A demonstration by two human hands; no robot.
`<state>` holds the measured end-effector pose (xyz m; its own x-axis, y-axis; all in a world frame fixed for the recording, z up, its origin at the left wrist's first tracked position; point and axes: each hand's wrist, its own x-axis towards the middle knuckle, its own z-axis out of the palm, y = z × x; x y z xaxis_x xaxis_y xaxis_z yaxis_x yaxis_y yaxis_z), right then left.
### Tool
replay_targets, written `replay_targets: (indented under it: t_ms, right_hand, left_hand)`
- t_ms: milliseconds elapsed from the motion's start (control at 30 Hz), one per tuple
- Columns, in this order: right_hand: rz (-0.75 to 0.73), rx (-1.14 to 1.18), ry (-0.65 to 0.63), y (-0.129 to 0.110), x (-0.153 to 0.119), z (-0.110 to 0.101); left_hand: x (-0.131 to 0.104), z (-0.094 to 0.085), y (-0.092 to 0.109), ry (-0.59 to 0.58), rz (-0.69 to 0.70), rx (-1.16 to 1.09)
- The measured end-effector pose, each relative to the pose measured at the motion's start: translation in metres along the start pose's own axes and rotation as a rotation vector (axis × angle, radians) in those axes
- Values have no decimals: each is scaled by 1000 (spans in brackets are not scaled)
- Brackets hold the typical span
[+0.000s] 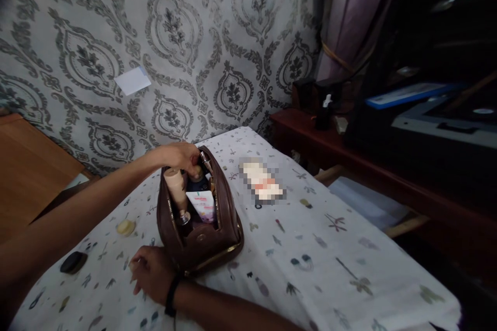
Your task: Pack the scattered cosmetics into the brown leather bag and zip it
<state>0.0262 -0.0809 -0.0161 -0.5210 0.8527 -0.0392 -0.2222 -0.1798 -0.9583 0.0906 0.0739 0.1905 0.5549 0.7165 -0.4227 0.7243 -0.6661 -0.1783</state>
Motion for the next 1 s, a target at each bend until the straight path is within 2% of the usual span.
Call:
replay_targets:
  t_ms: [233,367,467,567,633,700,867,1000]
  right_hand:
    - [-5,0,4,2,0,0]
    - [1,4,11,4,1,0]
    - [7,-7,15,7,3,1]
    - [6,-29,20,7,4,1]
    - [8,-39,21,6,4,0]
    - [4,-44,13,6,3,-2]
    - [-98,-84,-8,10,4,-5]
    - [-83,-71,-39,9,5,-4]
  left_hand:
    - [4,5,-6,30,17,-54]
    - [1,3,-19,72,-19,-152]
    - [-13,4,-36,203,-3,-318]
    - [-36,19,-56,443,25,-474]
    - [-55,40,-69,587,-7,-519]
    - [-73,69,-83,647,-76,-546]
    - [-110,158,-111,615,-339,-527]
    - [-133,214,-112,582,-509,-494]
